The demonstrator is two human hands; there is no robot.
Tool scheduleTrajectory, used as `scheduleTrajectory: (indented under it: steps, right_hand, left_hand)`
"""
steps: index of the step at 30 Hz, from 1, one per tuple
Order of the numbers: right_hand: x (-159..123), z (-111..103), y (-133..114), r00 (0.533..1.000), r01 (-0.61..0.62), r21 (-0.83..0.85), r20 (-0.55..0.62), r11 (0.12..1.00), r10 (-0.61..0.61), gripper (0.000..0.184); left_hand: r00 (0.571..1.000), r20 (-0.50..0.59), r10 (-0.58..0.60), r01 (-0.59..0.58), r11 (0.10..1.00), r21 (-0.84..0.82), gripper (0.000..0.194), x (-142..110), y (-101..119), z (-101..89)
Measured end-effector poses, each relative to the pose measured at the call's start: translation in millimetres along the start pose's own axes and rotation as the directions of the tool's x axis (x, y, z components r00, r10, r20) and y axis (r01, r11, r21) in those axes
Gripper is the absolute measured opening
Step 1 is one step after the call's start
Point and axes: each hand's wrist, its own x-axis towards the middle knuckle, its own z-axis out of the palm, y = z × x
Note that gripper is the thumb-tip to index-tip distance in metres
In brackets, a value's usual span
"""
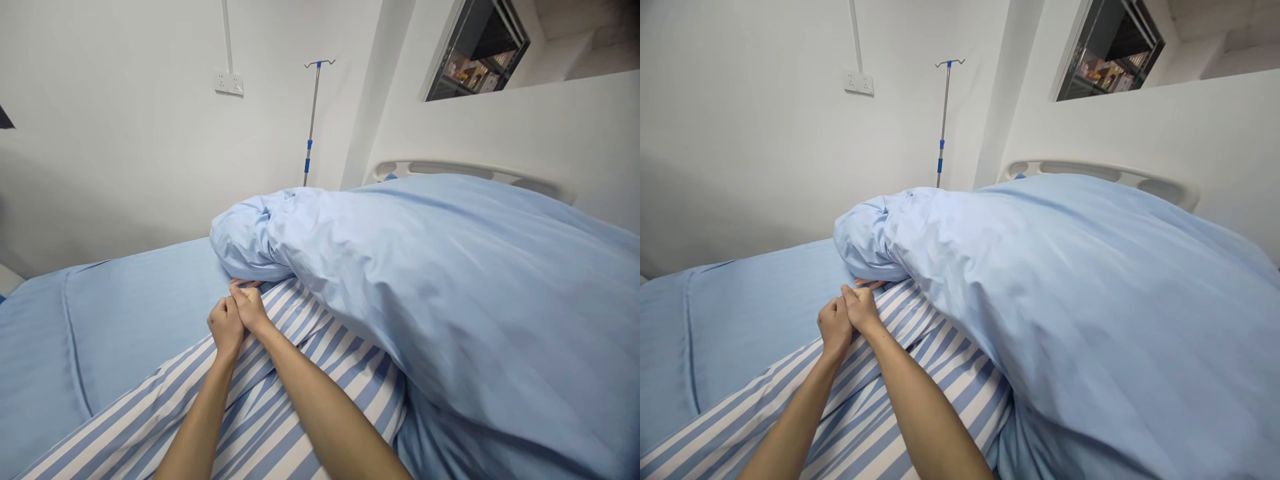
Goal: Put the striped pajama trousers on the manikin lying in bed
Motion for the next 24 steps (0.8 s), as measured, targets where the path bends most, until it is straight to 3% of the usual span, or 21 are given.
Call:
scheduleTrajectory:
  steps: [4,7,11,19,24]
  right_hand:
    - [3,-2,-7,1.0,-0.023,-0.186,0.016,0.982,0.027,0.045]
    - [9,-10,-24,0.994,0.091,-0.405,0.093,0.91,-0.058,0.044]
    - [18,-21,-35,0.969,0.234,-0.507,0.196,0.829,-0.153,0.046]
    - [17,-30,7,0.985,0.16,-0.413,0.122,0.897,-0.12,0.051]
    - [21,-33,10,0.994,0.107,-0.246,0.054,0.963,-0.097,0.052]
  left_hand:
    - [1.0,0.012,-0.007,0.006,1.0,0.021,0.036,2,1,-2.4]
    - [1.0,0.025,0.007,-0.008,0.999,0.041,0.035,1,-1,-2.3]
    - [0.999,0.029,0.02,-0.022,0.997,0.069,0.034,0,-1,-0.8]
    - [0.999,0.034,-0.001,-0.002,0.996,0.091,0.033,2,0,5.3]
    - [0.989,0.117,-0.091,0.09,0.996,0.009,0.03,10,14,10.3]
